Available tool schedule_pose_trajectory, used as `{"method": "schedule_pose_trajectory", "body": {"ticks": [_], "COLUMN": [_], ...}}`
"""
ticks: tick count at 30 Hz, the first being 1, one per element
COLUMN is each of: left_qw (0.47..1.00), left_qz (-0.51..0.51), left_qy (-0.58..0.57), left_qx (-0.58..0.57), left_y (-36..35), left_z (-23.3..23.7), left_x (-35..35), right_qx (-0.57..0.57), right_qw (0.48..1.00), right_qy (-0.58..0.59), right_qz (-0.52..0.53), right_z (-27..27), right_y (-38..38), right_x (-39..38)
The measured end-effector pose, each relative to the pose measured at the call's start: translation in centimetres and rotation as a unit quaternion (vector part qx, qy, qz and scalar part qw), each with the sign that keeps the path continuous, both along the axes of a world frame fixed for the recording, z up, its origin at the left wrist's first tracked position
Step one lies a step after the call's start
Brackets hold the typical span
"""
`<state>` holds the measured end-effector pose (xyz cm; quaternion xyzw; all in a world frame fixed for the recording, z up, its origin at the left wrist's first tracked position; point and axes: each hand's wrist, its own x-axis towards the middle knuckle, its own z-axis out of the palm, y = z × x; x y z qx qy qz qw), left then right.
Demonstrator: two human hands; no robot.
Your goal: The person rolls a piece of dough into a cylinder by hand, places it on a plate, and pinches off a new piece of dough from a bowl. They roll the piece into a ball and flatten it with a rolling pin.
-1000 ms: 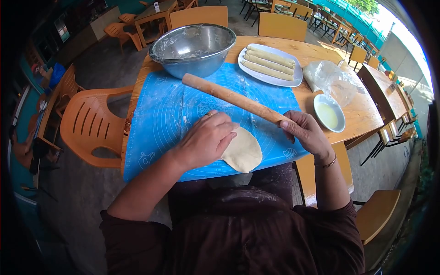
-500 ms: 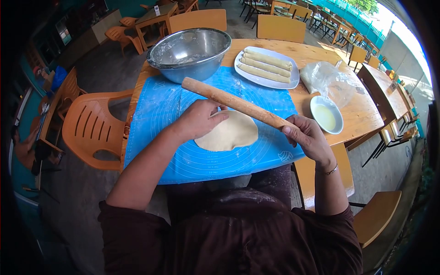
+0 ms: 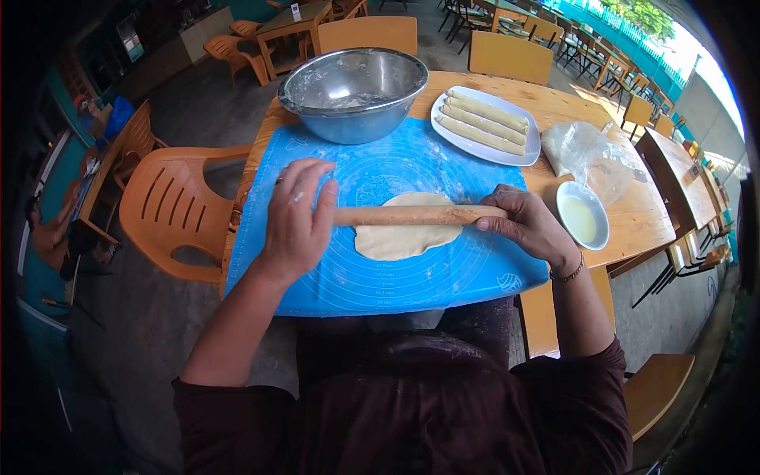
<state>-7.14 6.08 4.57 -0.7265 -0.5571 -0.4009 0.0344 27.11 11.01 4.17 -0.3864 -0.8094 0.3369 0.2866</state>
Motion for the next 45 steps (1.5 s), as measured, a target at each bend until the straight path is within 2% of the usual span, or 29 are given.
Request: {"method": "schedule_pose_trajectory", "body": {"ticks": [2, 3, 5, 6, 8, 12, 14, 15, 16, 18, 19, 20, 24, 26, 31, 34, 41, 45], "left_qw": [0.989, 0.988, 0.967, 0.967, 0.953, 0.952, 0.954, 0.954, 0.953, 0.951, 0.950, 0.948, 0.941, 0.945, 0.949, 0.952, 0.947, 0.961], "left_qz": [-0.120, -0.122, -0.098, -0.100, -0.056, -0.064, -0.022, -0.024, 0.007, 0.039, 0.031, 0.022, -0.002, -0.038, -0.075, -0.093, -0.159, -0.178], "left_qy": [0.080, 0.080, 0.209, 0.208, 0.266, 0.268, 0.275, 0.276, 0.279, 0.280, 0.261, 0.241, 0.229, 0.216, 0.213, 0.223, 0.214, 0.160], "left_qx": [-0.042, -0.042, -0.110, -0.109, -0.136, -0.132, -0.115, -0.114, -0.119, -0.126, -0.166, -0.206, -0.251, -0.243, -0.219, -0.188, -0.178, -0.138], "left_y": [-0.2, 0.0, 0.6, 0.5, 0.3, 0.1, 0.3, 0.3, 0.2, 0.0, 0.1, 0.1, -0.3, -1.0, -3.0, -4.0, -7.7, -8.5], "left_z": [0.2, -0.6, -2.8, -3.2, -3.6, -3.4, -3.3, -3.3, -3.5, -3.6, -3.5, -3.5, -3.0, -3.2, -3.0, -3.1, -2.8, -4.1], "left_x": [1.6, 2.1, 2.9, 3.2, 3.5, 3.8, 3.9, 4.0, 4.1, 4.2, 4.2, 4.2, 3.9, 3.7, 3.8, 3.6, 2.9, 2.7], "right_qx": [-0.010, -0.010, 0.025, 0.025, 0.112, 0.066, 0.039, 0.061, 0.060, 0.223, 0.234, 0.233, 0.247, 0.254, 0.225, 0.188, 0.211, 0.220], "right_qw": [0.999, 0.999, 0.995, 0.995, 0.984, 0.989, 0.983, 0.978, 0.978, 0.954, 0.949, 0.950, 0.944, 0.944, 0.923, 0.932, 0.925, 0.943], "right_qy": [-0.019, -0.019, -0.084, -0.085, -0.134, -0.134, -0.095, -0.116, -0.115, -0.145, -0.160, -0.160, -0.171, -0.155, -0.273, -0.278, -0.296, -0.237], "right_qz": [0.050, 0.048, 0.051, 0.049, 0.019, -0.023, -0.151, -0.163, -0.164, -0.137, -0.137, -0.136, -0.134, -0.140, -0.152, -0.136, -0.112, -0.072], "right_z": [0.0, 0.1, 0.3, -0.1, -1.4, 0.1, 0.7, 1.3, 0.9, -1.0, -1.7, -2.2, -3.5, -3.7, -3.2, -3.2, -2.8, -3.0], "right_y": [0.8, 1.0, 1.2, 1.2, 1.1, 1.0, 1.8, 1.7, 2.2, 3.5, 3.9, 4.0, 3.5, 2.5, -1.6, -3.5, -8.4, -9.9], "right_x": [-1.0, -1.5, -2.3, -2.1, -1.9, -2.0, -3.2, -4.2, -5.0, -6.4, -7.0, -7.5, -7.7, -7.5, -6.8, -6.3, -5.4, -4.2]}}
